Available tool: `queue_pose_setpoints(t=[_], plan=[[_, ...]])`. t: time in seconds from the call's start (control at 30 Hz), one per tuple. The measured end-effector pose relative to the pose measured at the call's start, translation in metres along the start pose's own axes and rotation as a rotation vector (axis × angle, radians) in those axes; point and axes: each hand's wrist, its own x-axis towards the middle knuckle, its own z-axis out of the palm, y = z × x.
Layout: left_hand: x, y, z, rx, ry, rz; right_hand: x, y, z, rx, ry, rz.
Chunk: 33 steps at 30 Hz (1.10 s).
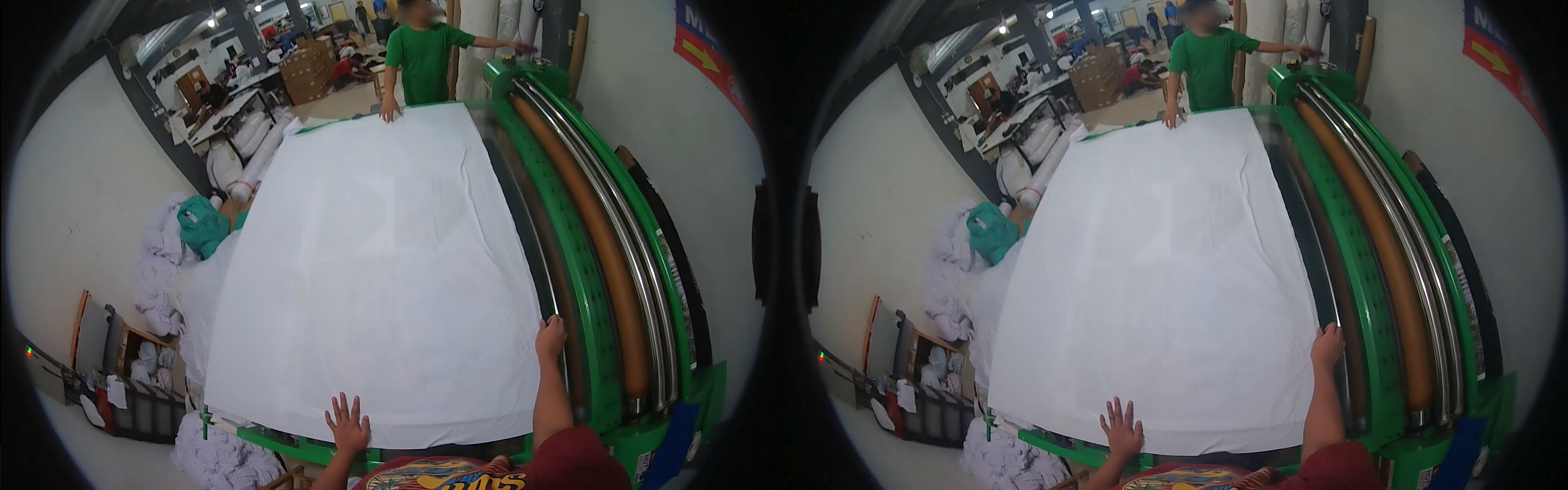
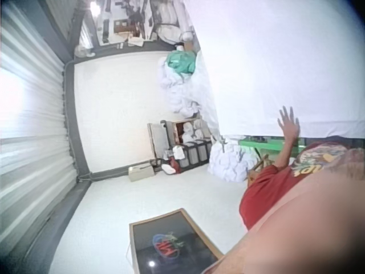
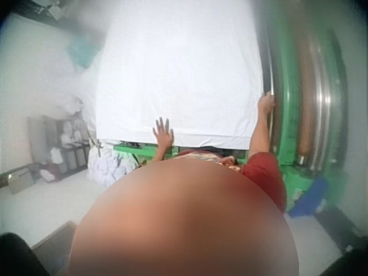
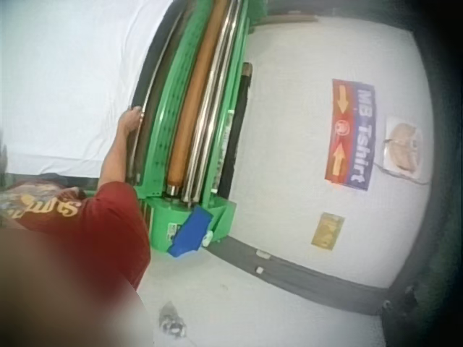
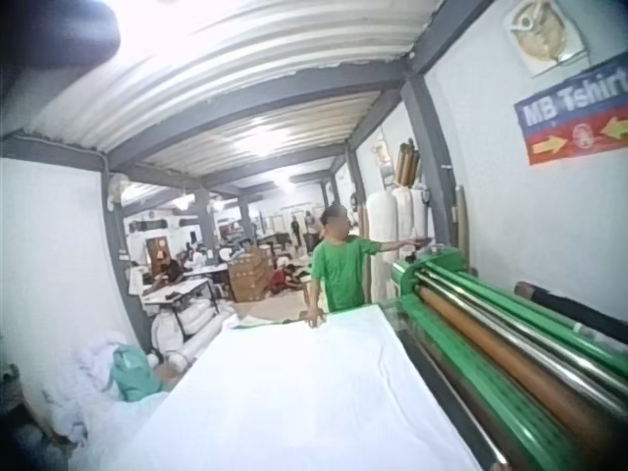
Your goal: The person uses shears to trim the edges of a large white fabric sheet laid on a green heat press. They then wipe the machine's rollers with a blue cloth and adjust the fabric position.
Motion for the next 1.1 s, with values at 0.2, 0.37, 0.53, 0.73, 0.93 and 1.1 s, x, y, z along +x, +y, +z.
queue_pose_setpoints(t=[0.2, 0.37, 0.53, 0.73, 0.93, 1.1], plan=[[-0.007, -0.008, 0.007, 0.018, 0.120, 0.093, -0.129, -0.018, -0.028, -0.013, -0.106, -0.410], [-0.010, -0.015, 0.013, 0.026, 0.074, 0.055, -0.183, 0.026, -0.060, -0.089, -0.339, -0.356], [-0.011, -0.015, 0.012, 0.038, 0.126, 0.103, -0.199, 0.039, -0.066, -0.012, -0.210, -0.401], [-0.013, -0.021, 0.015, 0.031, 0.124, 0.118, -0.238, 0.049, -0.073, -0.099, -0.246, -0.436], [-0.013, -0.023, 0.012, 0.024, 0.026, 0.071, -0.237, 0.049, -0.070, -0.128, -0.257, -0.429], [-0.009, -0.024, 0.009, -0.010, 0.054, 0.026, -0.241, 0.051, -0.069, -0.129, -0.253, -0.441]])
